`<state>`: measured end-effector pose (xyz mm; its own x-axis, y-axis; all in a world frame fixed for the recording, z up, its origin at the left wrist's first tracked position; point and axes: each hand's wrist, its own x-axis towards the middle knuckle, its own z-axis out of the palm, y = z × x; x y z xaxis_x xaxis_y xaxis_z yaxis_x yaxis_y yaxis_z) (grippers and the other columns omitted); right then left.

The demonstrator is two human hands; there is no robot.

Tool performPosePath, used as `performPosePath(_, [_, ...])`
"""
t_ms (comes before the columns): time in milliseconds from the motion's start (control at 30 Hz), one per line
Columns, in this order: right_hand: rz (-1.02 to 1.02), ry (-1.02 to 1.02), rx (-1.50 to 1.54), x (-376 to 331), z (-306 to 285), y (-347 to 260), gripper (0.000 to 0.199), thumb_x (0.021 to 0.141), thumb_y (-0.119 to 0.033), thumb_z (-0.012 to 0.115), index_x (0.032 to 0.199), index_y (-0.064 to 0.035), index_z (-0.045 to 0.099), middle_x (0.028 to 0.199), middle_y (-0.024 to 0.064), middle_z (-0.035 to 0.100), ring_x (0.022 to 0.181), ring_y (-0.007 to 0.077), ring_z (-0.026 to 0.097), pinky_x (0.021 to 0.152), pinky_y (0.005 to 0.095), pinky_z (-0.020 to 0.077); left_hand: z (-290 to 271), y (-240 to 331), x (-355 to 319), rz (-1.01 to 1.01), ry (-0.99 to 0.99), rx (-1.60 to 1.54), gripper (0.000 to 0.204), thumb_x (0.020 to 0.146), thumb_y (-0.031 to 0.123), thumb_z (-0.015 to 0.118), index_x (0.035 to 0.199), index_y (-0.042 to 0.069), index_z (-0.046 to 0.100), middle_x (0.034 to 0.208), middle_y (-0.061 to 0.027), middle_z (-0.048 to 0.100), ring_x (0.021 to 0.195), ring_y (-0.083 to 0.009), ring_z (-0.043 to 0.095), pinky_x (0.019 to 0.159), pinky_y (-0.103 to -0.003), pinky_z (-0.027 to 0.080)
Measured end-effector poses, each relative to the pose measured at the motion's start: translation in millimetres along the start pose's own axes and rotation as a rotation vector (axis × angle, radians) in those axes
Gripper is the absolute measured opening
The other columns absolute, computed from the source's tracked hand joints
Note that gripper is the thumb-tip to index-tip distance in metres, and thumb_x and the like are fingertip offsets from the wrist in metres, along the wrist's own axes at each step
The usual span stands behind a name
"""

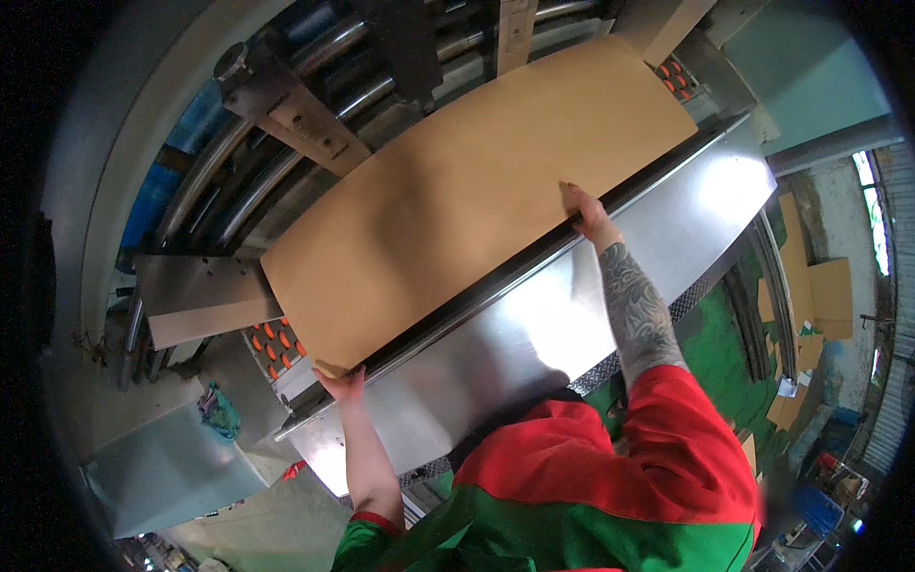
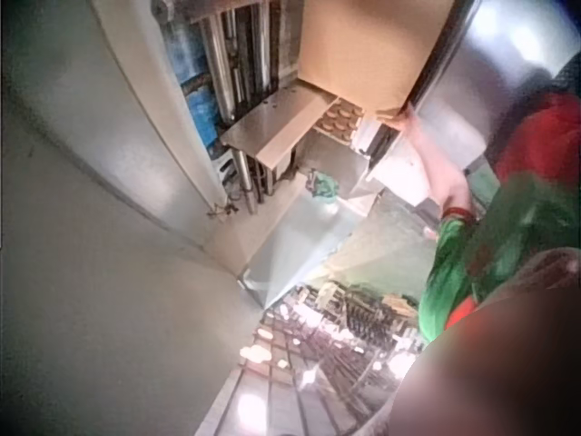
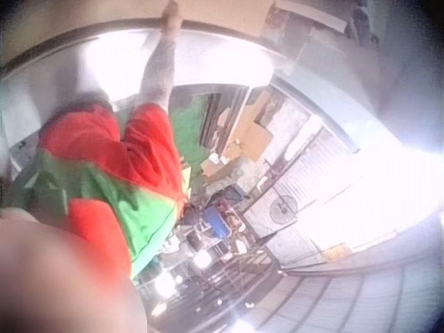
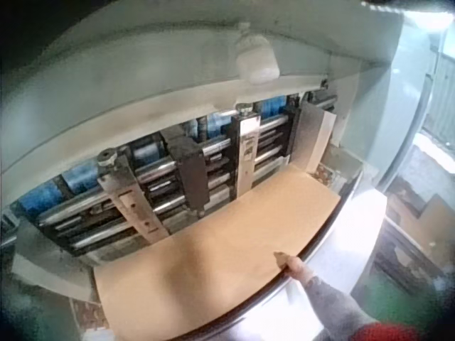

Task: The person feeds flat cardboard sheets into a machine one at a time, aligning them on a metal guide and pushing them through rollers. A coworker stacks the processed sheets nearby.

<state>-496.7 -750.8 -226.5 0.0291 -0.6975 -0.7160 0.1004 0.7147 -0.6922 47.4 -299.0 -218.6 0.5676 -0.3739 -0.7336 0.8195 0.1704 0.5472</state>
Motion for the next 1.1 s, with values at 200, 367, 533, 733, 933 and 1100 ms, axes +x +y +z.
performPosePath(200, [-0.013,0.134,0.233,1.4,23.2,24.1,0.067,0.09,-0.051,0.079,0.142,-0.0121,0.064,0.134,0.0094,0.069,0.12,0.0276,0.065,0.101,0.0447,0.0471,9.8,-19.2,-3.1,0.131,0.018,-0.086,0.097,0.093,0.085,0.05,0.17,0.03,0.028,0.178,-0.0055,0.02,0.165,-0.0314,0.01,0.13,-0.066,0.007])
performPosePath(367, [-0.052,0.024,0.291,-3.3,18.9,28.1,0.066,0.096,-0.047,0.075,0.149,-0.0137,0.057,0.148,0.0101,0.061,0.134,0.0308,0.057,0.118,0.0558,0.0352,8.5,-12.3,0.1,0.069,0.012,0.025,0.098,0.093,0.082,0.052,0.171,0.028,0.027,0.178,-0.0058,0.02,0.165,-0.0322,0.009,0.13,-0.066,0.007])
performPosePath(533, [0.101,-0.079,-0.197,-31.7,-2.8,-1.8,0.043,0.098,-0.04,0.073,0.129,-0.0112,0.072,0.139,0.0097,0.065,0.125,0.0212,0.064,0.104,0.0483,0.053,1.5,-6.5,10.4,-0.139,0.049,-0.021,0.088,0.097,0.066,0.059,0.169,0.022,0.032,0.175,-0.0092,0.027,0.16,-0.0349,0.024,0.128,-0.066,0.012])
performPosePath(733, [-0.335,0.156,-1.943,-58.1,-56.7,-44.4,0.05,0.104,-0.046,0.049,0.124,-0.0087,0.076,0.144,0.0176,0.06,0.148,0.0367,0.044,0.125,0.0732,0.0182,-13.8,-32.5,-32.7,-0.033,0.146,0.811,0.061,0.103,0.043,0.06,0.155,0.011,0.053,0.153,-0.0138,0.057,0.141,-0.0339,0.05,0.126,-0.051,0.027])
performPosePath(933, [-0.048,-0.197,-2.113,26.2,-82.2,-68.3,0.049,0.101,-0.04,0.054,0.14,-0.0139,0.071,0.161,0.0123,0.054,0.155,0.0359,0.04,0.126,0.0709,0.0169,21.0,-49.6,-26.1,0.138,-0.425,2.372,0.057,0.113,0.04,0.033,0.157,0.008,0.051,0.157,-0.0264,0.052,0.144,-0.046,0.05,0.125,-0.052,0.036])
performPosePath(1100, [-0.11,-0.074,-1.941,87.1,-86.2,-52.0,0.052,0.1,-0.035,0.056,0.151,-0.0285,0.061,0.158,0.0011,0.06,0.153,0.0323,0.046,0.121,0.0669,0.0275,66.9,-52.0,12.0,-0.313,-0.547,2.62,0.063,0.113,0.047,0.032,0.158,0.004,0.046,0.162,-0.0244,0.048,0.151,-0.0421,0.043,0.127,-0.048,0.032])
